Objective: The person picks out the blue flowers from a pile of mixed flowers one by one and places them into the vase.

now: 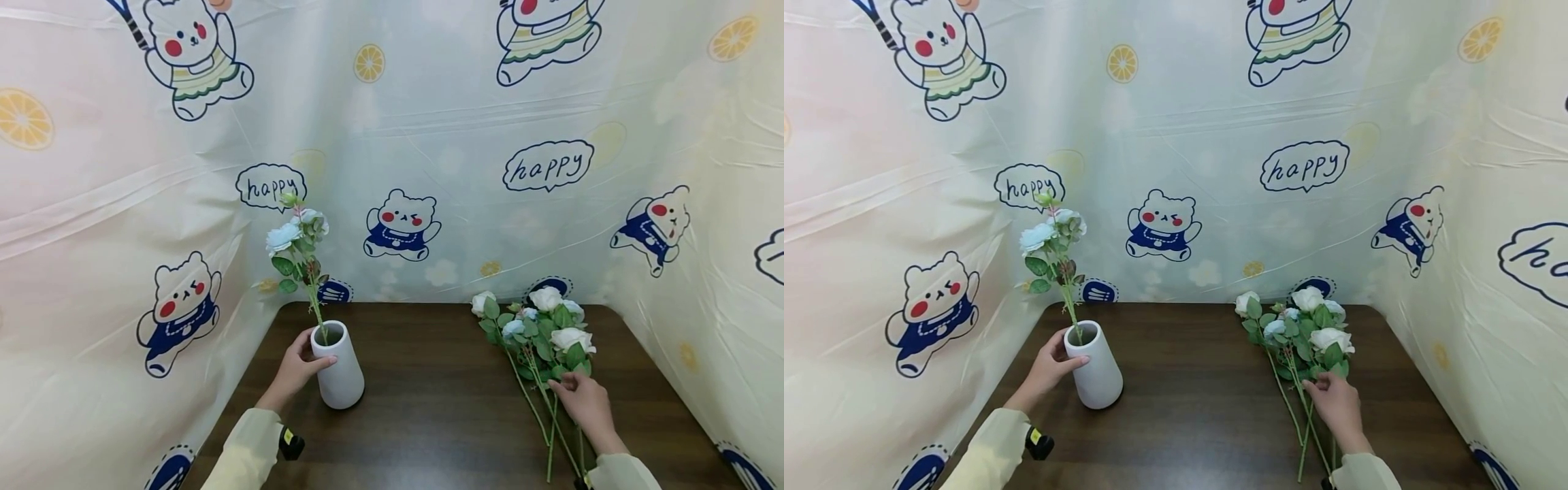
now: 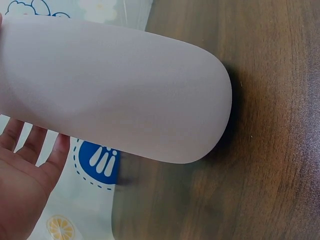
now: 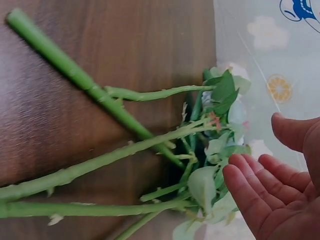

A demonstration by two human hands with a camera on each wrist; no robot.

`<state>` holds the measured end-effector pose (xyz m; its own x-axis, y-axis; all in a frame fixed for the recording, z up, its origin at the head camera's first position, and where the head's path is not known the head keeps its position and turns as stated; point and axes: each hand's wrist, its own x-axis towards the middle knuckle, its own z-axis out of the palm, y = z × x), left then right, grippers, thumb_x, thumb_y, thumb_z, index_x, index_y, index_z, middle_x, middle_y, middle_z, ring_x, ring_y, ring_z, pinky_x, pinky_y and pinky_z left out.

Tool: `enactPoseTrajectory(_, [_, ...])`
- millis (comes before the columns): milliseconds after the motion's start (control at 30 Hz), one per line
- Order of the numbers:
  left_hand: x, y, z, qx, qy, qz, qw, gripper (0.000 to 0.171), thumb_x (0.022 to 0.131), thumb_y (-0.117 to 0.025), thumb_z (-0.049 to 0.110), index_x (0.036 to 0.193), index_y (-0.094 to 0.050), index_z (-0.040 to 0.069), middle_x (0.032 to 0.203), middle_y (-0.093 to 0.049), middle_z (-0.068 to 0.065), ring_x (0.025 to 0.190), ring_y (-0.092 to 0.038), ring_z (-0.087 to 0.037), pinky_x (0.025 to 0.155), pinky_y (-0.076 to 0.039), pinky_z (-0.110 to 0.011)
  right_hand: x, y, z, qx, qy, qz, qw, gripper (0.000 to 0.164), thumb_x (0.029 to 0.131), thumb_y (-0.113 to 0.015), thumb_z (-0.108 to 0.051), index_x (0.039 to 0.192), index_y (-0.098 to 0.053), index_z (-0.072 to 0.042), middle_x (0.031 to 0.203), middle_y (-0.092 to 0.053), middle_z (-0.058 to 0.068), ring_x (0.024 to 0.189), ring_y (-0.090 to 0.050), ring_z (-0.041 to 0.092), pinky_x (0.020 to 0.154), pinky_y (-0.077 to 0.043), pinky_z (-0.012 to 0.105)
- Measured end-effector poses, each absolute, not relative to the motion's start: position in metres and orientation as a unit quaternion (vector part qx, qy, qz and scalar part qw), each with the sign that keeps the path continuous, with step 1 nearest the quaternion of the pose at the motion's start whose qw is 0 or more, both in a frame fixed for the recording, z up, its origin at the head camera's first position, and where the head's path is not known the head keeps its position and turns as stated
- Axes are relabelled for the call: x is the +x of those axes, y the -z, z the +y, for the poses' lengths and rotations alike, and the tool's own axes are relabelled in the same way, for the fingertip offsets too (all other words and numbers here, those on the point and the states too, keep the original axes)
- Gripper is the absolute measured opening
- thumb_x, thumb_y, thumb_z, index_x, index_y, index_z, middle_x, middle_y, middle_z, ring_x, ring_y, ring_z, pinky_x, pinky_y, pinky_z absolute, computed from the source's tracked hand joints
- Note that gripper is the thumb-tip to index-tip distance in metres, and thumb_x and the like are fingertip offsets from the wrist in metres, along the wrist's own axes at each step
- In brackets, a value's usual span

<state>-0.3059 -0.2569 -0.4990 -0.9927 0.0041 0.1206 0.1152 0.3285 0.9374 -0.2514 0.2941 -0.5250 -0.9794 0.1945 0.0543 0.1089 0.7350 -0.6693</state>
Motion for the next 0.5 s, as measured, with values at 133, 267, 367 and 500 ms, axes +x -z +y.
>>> enactPoseTrajectory(133, [-0.306, 0.499, -0.257, -0.033, 0.578, -0.814, 0.047, 0.071, 0.079, -0.082, 0.021, 0.138, -0.045, 0.008, 0.131, -0.053, -0.017, 0.115, -0.052, -0.032, 0.098, -0.044, -0.046, -0.249, 0.529, 0.297, -0.090, -0.336, -0.936, 0.052, 0.050, 0.091, -0.067, -0.035, 0.106, -0.066, 0.013, 0.092, -0.069, 0.023, 0.084, -0.065, 0.038, 0.068, -0.052, 0.050])
enactPoseTrajectory(267, [-0.306, 0.499, -0.257, -0.030, 0.579, -0.813, 0.042, 0.071, 0.080, -0.082, 0.021, 0.139, -0.044, 0.008, 0.131, -0.052, -0.017, 0.116, -0.051, -0.030, 0.097, -0.044, -0.043, -0.248, 0.536, 0.299, -0.097, -0.338, -0.936, 0.029, 0.039, 0.090, -0.067, -0.031, 0.093, -0.071, 0.007, 0.079, -0.069, 0.014, 0.069, -0.063, 0.028, 0.059, -0.050, 0.043])
enactPoseTrajectory(367, [-0.303, 0.493, -0.256, -0.030, 0.583, -0.811, 0.036, 0.072, 0.081, -0.081, 0.019, 0.140, -0.043, 0.006, 0.132, -0.052, -0.018, 0.116, -0.051, -0.031, 0.098, -0.044, -0.043, -0.248, 0.541, 0.300, -0.105, -0.353, -0.930, 0.004, 0.034, 0.091, -0.067, -0.030, 0.088, -0.073, 0.004, 0.069, -0.067, 0.005, 0.061, -0.059, 0.019, 0.054, -0.047, 0.037])
enactPoseTrajectory(500, [-0.293, 0.478, -0.251, -0.037, 0.586, -0.809, 0.031, 0.071, 0.081, -0.081, 0.016, 0.139, -0.043, 0.002, 0.131, -0.052, -0.021, 0.115, -0.051, -0.033, 0.097, -0.044, -0.045, -0.248, 0.549, 0.302, -0.112, -0.364, -0.925, -0.009, 0.031, 0.091, -0.067, -0.028, 0.085, -0.073, 0.002, 0.064, -0.065, 0.001, 0.058, -0.059, 0.015, 0.052, -0.046, 0.034])
